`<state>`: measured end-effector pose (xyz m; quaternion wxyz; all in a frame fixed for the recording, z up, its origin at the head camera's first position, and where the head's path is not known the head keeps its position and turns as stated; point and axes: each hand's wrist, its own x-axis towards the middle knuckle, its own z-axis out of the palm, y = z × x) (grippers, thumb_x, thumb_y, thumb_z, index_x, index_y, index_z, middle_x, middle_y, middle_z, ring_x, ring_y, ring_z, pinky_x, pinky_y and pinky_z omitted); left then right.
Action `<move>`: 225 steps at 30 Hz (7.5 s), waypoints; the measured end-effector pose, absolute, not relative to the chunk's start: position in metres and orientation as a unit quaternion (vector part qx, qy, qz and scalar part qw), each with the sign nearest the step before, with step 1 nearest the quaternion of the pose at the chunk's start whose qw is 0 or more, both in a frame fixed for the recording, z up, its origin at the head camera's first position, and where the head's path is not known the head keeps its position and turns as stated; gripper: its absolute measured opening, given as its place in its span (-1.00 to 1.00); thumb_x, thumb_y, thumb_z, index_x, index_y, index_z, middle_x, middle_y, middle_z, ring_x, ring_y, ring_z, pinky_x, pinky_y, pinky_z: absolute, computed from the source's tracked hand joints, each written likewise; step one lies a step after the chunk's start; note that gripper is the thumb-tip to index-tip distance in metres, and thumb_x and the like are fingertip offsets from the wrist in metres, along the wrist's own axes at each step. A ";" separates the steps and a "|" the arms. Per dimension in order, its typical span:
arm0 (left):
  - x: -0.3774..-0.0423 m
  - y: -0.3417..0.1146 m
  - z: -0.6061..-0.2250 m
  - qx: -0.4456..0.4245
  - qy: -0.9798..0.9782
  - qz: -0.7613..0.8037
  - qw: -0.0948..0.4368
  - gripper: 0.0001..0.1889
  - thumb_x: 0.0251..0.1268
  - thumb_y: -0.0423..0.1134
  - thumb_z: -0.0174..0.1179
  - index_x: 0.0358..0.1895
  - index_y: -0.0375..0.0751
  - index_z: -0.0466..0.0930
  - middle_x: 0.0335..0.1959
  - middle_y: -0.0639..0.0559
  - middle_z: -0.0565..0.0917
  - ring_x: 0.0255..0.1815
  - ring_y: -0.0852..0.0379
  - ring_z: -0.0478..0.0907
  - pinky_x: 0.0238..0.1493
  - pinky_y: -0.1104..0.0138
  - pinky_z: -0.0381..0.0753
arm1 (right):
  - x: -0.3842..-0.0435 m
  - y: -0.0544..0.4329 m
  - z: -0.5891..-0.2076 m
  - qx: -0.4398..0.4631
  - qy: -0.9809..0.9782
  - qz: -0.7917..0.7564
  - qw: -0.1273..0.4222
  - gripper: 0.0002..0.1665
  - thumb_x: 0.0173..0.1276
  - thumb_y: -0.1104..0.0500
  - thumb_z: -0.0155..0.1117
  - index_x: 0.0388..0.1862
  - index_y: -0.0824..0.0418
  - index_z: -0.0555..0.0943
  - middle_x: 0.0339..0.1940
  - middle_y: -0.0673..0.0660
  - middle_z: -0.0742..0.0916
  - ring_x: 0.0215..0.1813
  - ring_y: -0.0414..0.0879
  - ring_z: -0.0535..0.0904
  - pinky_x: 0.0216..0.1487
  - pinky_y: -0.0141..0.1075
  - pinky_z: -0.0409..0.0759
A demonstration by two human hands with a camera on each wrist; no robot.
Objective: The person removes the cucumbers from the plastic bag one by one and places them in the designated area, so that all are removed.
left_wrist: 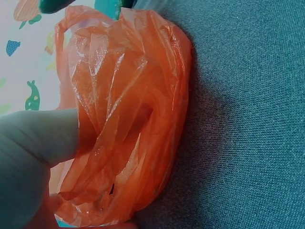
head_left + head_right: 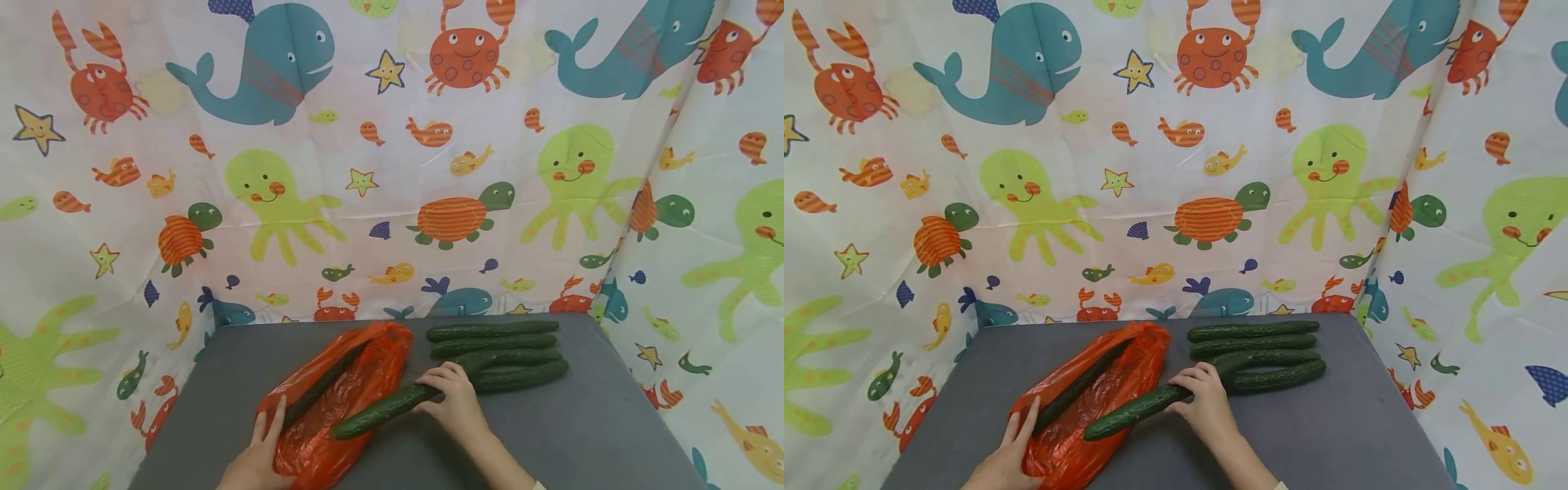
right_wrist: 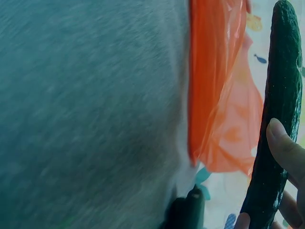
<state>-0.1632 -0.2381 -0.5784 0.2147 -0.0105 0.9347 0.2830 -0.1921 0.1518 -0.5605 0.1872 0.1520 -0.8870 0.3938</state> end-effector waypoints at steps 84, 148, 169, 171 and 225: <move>-0.163 -0.237 -0.577 -0.009 0.931 0.290 0.220 0.47 -0.17 -0.04 0.62 0.65 0.22 -0.47 0.56 -0.61 -0.28 -0.57 -0.07 0.52 -0.56 0.13 0.34 | -0.175 0.299 -0.604 -0.023 -0.958 0.252 0.139 -0.42 -0.11 0.08 0.69 -0.03 0.14 0.77 0.14 0.36 0.56 0.21 0.44 0.39 0.09 0.28 0.44; -0.164 -0.244 -0.561 0.002 0.921 0.314 0.231 0.46 -0.14 -0.18 0.59 0.63 0.36 -0.50 0.62 -0.45 -0.35 -0.63 -0.04 0.45 -0.64 0.19 0.24 | -0.276 0.014 -0.558 0.275 -0.885 0.367 -0.085 -0.56 0.34 0.20 0.41 0.20 0.07 0.69 0.41 0.08 0.59 0.46 0.05 0.44 0.39 0.01 0.42; -0.162 -0.241 -0.561 -0.008 0.927 0.299 0.226 0.47 -0.15 -0.13 0.60 0.64 0.30 -0.49 0.61 -0.47 -0.34 -0.50 -0.06 0.54 -0.60 0.15 0.33 | -0.266 0.005 -0.584 0.303 -0.924 0.231 -0.006 -0.19 0.11 0.33 0.41 0.37 -0.12 0.56 0.41 0.04 0.50 0.40 0.10 0.35 0.13 -0.02 0.57; -0.161 -0.241 -0.562 -0.008 0.926 0.302 0.227 0.48 -0.16 -0.10 0.61 0.64 0.31 -0.49 0.61 -0.47 -0.35 -0.46 -0.08 0.55 -0.58 0.14 0.35 | -0.265 0.008 -0.587 0.307 -0.921 0.237 -0.027 -0.16 0.12 0.30 0.47 0.41 -0.13 0.53 0.54 0.04 0.40 0.51 0.16 0.24 0.19 0.02 0.56; -0.171 -0.250 -0.591 0.016 0.940 0.283 0.189 0.47 -0.12 0.39 0.45 0.62 0.19 -0.59 0.57 -0.60 -0.24 0.44 -0.71 0.02 -0.23 -0.29 0.55 | -0.224 0.021 -0.513 0.303 -0.850 0.431 -0.001 -0.54 -0.02 -0.07 0.64 -0.06 -0.12 0.83 -0.01 -0.16 0.70 0.11 -0.23 0.53 0.19 -0.22 0.53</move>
